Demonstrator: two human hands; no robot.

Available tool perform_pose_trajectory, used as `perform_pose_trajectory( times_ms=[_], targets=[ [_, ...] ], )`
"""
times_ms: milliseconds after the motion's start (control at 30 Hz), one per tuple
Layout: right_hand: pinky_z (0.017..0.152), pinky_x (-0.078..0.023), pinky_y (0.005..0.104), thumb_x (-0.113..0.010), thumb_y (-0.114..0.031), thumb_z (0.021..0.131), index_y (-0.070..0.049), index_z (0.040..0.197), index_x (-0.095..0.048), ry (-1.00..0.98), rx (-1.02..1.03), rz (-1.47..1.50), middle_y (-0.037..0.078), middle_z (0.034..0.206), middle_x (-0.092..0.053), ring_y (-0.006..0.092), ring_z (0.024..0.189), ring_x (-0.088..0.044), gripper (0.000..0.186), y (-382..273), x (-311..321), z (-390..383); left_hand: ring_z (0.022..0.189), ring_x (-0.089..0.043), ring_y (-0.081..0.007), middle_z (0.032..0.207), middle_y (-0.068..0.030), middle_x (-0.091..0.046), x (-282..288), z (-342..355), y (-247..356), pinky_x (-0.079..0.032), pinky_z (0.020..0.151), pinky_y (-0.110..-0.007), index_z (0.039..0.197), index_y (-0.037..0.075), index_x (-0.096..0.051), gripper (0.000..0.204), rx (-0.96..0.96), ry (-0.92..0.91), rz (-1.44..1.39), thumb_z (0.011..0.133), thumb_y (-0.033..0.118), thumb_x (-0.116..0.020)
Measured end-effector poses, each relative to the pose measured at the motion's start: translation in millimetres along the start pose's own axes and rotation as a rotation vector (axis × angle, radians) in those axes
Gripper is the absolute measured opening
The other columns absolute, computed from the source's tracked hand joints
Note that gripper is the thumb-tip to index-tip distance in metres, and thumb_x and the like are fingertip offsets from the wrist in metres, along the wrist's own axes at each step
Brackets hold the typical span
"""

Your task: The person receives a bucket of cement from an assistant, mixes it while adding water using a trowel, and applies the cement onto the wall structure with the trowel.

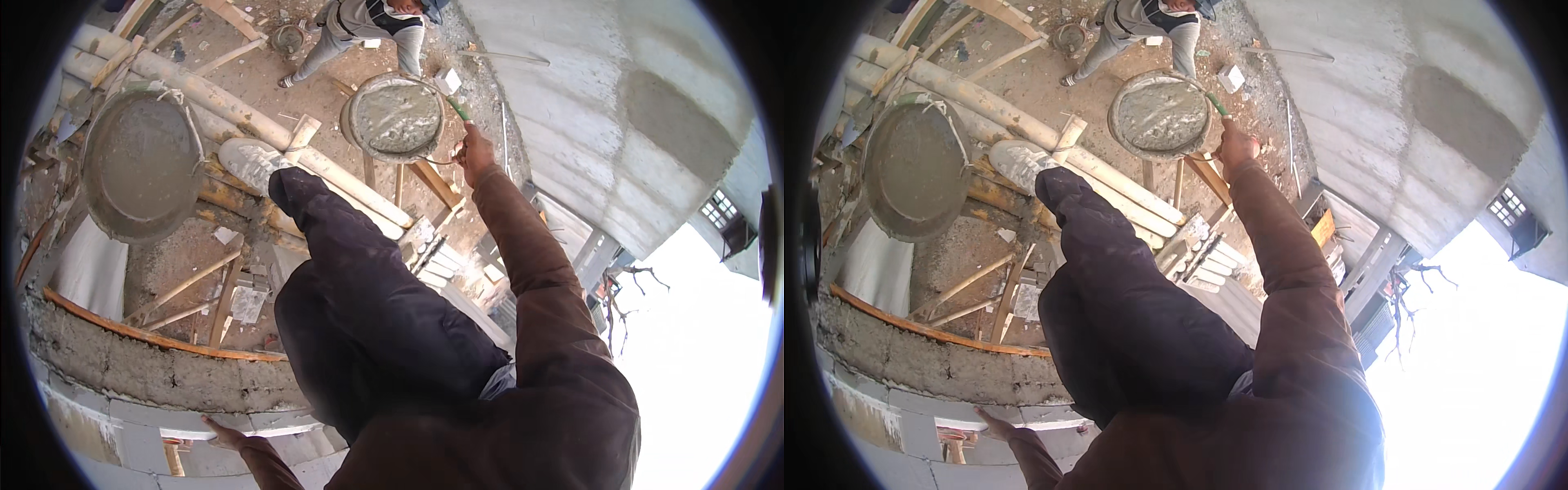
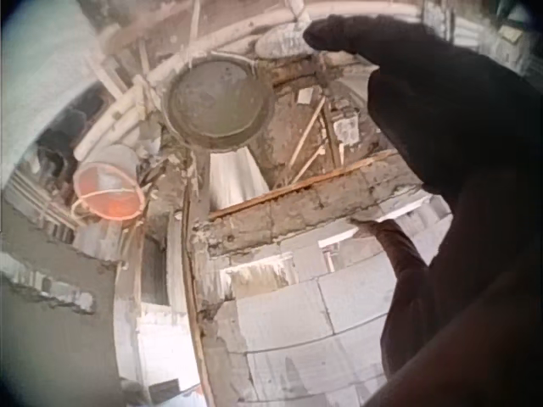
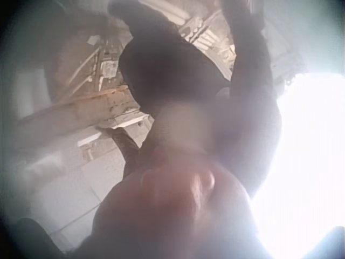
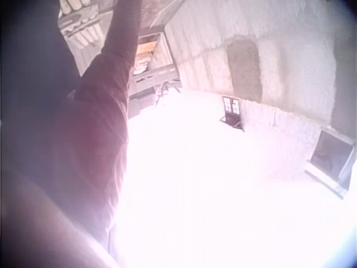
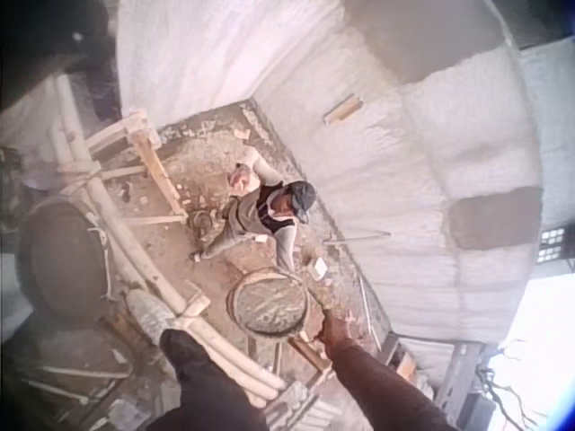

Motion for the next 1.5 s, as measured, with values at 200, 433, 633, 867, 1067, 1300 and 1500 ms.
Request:
perform_pose_trajectory(
  times_ms=[200, 433, 633, 867, 1067, 1300, 1500],
  targets=[
    [0.058, -0.042, 0.0375, -0.059, -0.047, 0.093, -0.016, 0.066, -0.039, 0.135, -0.171, 0.133, -0.002, 0.052, -0.028, 0.0146, 0.044, -0.034, 0.046, 74.6, 123.3, -76.8, 0.124, -0.051, -0.042, 0.137, -0.0319, -0.048, 2.7, 41.2, -24.1, -0.041, 0.108, -0.047, 0.142, -0.014, -0.031, 0.123, -0.128, 0.104, 0.062, 0.068, 0.075, -0.071],
    [0.061, -0.046, 0.04, -0.057, -0.049, 0.094, -0.015, 0.068, -0.039, 0.327, -0.456, 0.356, 0.0, 0.051, -0.026, 0.0153, 0.044, -0.033, 0.046, 180.0, 175.2, -120.9, 0.129, -0.047, -0.0393, 0.146, -0.0274, -0.042, 11.5, 90.3, -36.4, -0.038, 0.11, -0.044, 0.149, -0.006, -0.025, 0.118, -0.072, 0.046, 0.21, 0.073, 0.071, -0.071],
    [0.069, -0.054, 0.0476, -0.046, -0.052, 0.099, -0.011, 0.075, -0.038, 0.511, -0.631, 0.494, 0.003, 0.057, -0.03, 0.0185, 0.046, -0.035, 0.049, 300.2, 191.9, -146.5, 0.13, -0.047, -0.0389, 0.147, -0.0284, -0.04, 2.7, 83.3, -30.7, -0.036, 0.111, -0.043, 0.144, -0.014, -0.03, 0.122, -0.033, -0.101, 0.18, 0.072, 0.078, -0.065],
    [0.066, -0.057, 0.0495, -0.046, -0.053, 0.099, -0.007, 0.081, -0.039, 0.568, -0.755, 0.462, 0.004, 0.058, -0.032, 0.0205, 0.045, -0.039, 0.05, 379.6, 199.0, -214.5, 0.135, -0.043, -0.036, 0.149, -0.028, -0.038, 4.5, 64.4, -19.2, -0.034, 0.113, -0.044, 0.146, -0.011, -0.032, 0.121, 0.005, -0.113, 0.302, 0.072, 0.08, -0.063],
    [0.045, -0.056, 0.0427, -0.048, -0.056, 0.097, 0.0, 0.074, -0.048, 0.411, -0.61, -0.004, 0.01, 0.053, -0.046, 0.023, 0.045, -0.052, 0.061, 378.7, 233.1, -169.4, 0.135, -0.043, -0.0316, 0.151, -0.0175, -0.041, -0.7, 76.3, -22.5, -0.031, 0.114, -0.041, 0.149, -0.002, -0.034, 0.1, -0.049, -0.13, 0.206, 0.084, 0.069, -0.059],
    [0.055, -0.054, 0.0404, -0.047, -0.061, 0.096, 0.006, 0.064, -0.054, 0.064, -0.349, -0.672, 0.014, 0.053, -0.055, 0.0234, 0.051, -0.06, 0.075, 402.3, 234.2, -193.2, 0.126, -0.051, -0.0387, 0.138, -0.0304, -0.05, -13.3, 49.0, -5.8, -0.038, 0.109, -0.043, 0.139, -0.011, -0.044, 0.117, -0.19, -0.167, 0.014, 0.075, 0.085, -0.051],
    [0.053, -0.052, 0.0399, -0.046, -0.064, 0.094, -0.003, 0.052, -0.048, 0.225, -0.54, -0.335, 0.012, 0.048, -0.054, 0.024, 0.053, -0.065, 0.074, 415.9, 223.3, -235.3, 0.132, -0.046, -0.0347, 0.147, -0.0236, -0.043, 12.2, 62.1, -16.1, -0.035, 0.111, -0.042, 0.147, -0.005, -0.036, 0.109, -0.012, -0.051, 0.265, 0.078, 0.074, -0.062]
  ],
)
Point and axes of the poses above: each hand's wrist, its own z-axis towards the middle knuckle, its own x-axis out of the back of the hand, y = z × x, the point moved 7 cm from there along z, towards the middle knuckle
